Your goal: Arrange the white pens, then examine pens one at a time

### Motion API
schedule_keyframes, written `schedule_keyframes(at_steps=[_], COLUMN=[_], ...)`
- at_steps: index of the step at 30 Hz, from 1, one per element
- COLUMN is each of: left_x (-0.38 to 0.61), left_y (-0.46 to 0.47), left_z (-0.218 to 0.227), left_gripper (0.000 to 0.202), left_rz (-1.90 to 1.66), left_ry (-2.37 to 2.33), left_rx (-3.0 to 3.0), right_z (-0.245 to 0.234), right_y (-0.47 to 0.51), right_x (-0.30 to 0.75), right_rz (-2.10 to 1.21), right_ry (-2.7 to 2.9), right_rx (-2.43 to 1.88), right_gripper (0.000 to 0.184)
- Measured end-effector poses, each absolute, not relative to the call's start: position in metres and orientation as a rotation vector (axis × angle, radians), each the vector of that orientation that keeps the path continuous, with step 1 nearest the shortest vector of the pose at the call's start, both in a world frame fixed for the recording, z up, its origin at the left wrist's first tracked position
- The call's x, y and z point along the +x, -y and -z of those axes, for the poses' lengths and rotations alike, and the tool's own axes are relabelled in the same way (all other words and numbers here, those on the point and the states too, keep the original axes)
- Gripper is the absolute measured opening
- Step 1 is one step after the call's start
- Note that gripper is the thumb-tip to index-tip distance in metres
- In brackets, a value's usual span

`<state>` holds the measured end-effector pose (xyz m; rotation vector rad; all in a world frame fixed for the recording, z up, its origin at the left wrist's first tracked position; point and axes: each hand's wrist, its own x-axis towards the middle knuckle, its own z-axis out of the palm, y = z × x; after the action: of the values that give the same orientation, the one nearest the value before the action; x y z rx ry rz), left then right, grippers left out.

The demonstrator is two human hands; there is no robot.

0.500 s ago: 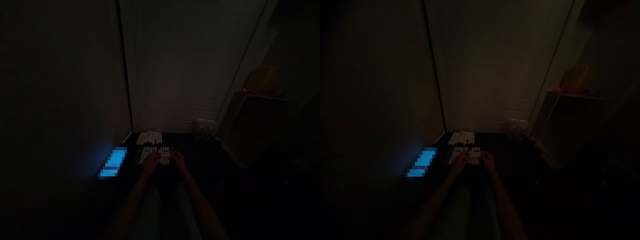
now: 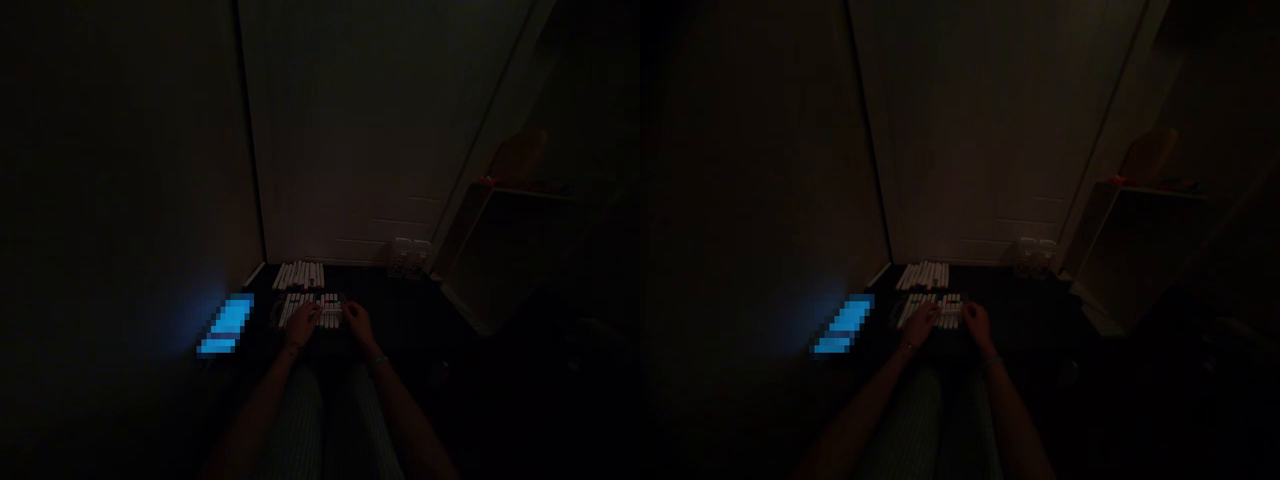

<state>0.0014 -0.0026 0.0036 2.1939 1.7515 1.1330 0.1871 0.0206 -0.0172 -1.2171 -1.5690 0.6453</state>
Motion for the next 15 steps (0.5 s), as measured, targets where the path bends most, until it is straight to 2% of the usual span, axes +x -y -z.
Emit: schedule_keyframes(at_steps=[15], left_x=[0.0011], left_y=[0.0002], left_z=[0.0006], left_gripper=[0.026], left_rz=[-1.129], left_ry=[-1.764], left_rx=[2.182], right_z=[0.0193], right_y=[-0.0224], right_x=[0.1876], right_rz=[-0.597], right_ry=[1.566], right_rx=[-1.251], right_gripper=[0.029])
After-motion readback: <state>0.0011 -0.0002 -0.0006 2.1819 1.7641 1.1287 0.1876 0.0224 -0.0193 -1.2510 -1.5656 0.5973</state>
